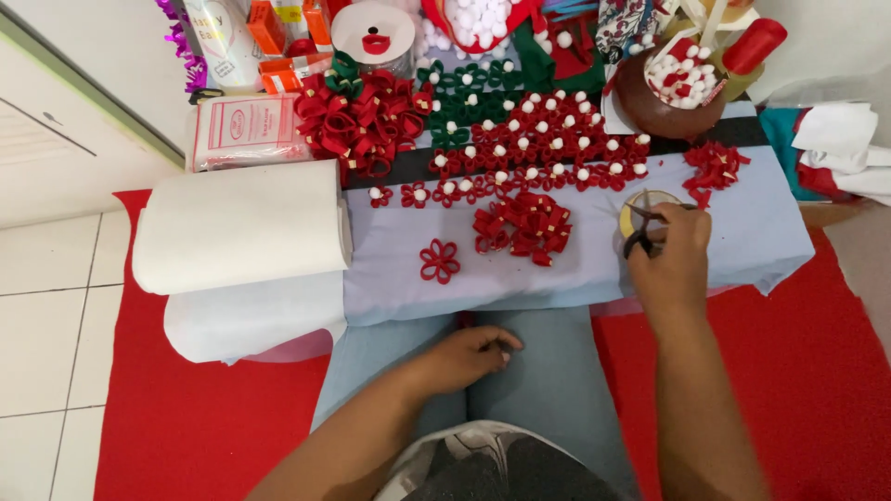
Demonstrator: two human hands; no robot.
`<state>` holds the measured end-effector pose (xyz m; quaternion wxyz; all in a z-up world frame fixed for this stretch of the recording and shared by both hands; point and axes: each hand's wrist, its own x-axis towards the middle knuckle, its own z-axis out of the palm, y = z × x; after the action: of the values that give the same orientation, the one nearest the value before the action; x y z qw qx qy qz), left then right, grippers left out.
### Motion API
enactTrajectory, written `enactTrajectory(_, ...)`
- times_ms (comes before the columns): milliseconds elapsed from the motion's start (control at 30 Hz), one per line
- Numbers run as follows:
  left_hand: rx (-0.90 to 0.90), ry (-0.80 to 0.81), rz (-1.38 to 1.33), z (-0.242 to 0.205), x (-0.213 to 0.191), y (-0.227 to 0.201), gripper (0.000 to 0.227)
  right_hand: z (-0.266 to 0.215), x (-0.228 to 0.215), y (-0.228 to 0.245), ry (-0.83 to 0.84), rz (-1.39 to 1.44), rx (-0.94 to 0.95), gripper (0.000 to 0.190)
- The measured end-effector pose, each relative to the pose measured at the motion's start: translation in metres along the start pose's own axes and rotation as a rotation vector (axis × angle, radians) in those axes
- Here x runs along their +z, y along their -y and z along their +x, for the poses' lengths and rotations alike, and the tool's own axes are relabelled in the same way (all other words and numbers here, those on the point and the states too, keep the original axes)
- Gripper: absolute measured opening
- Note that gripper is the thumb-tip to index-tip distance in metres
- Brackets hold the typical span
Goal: The person is crafting small decorative flowers by folding red ribbons and securing them with tape and scissors.
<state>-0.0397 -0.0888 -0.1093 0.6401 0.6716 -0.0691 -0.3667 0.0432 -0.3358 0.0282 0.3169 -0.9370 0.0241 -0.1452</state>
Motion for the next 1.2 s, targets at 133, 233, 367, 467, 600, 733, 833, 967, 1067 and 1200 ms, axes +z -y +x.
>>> enactTrajectory(133,0.089,-0.044,0.027,-0.011,0.006,-0.01,0.035,-0.009,-0.001,-0.045,-0.289,0.225,-0.306,0.058)
enactTrajectory(233,0.216,-0.065,0.058,-0.023,0.02,-0.03,0.033,-0.022,-0.016,-0.045,-0.31,0.76,-0.061,0.068)
enactTrajectory(367,0.559,-0.297,0.114,-0.039,0.037,-0.048,0.052,-0.046,-0.028,-0.015,0.004,1.205,0.127,0.069)
enactTrajectory(467,0.797,-0.603,0.338,-0.056,0.035,-0.073,0.055,-0.069,-0.011,-0.004,0.175,1.234,0.147,0.071)
enactTrajectory(600,1.052,-0.933,0.619,-0.066,0.035,-0.091,0.033,-0.095,0.009,0.011,0.338,1.17,0.115,0.075)
enactTrajectory(733,0.982,-0.943,0.651,-0.078,0.038,-0.098,0.023,-0.106,0.018,0.028,0.399,1.133,0.074,0.07)
enactTrajectory(833,0.952,-0.973,0.711,-0.082,0.033,-0.098,0.017,-0.106,0.013,0.042,0.445,1.084,0.083,0.068)
enactTrajectory(967,0.972,-0.91,0.61,-0.082,0.031,-0.098,0.01,-0.101,0.019,0.032,0.45,1.131,0.057,0.066)
enactTrajectory(1067,0.955,-0.737,0.377,-0.081,0.03,-0.099,0.01,-0.092,0.021,0.021,0.418,1.17,0.038,0.07)
enactTrajectory(1200,0.782,-0.364,-0.132,-0.081,0.037,-0.082,0.025,-0.082,0.02,0.019,0.422,1.274,0.056,0.073)
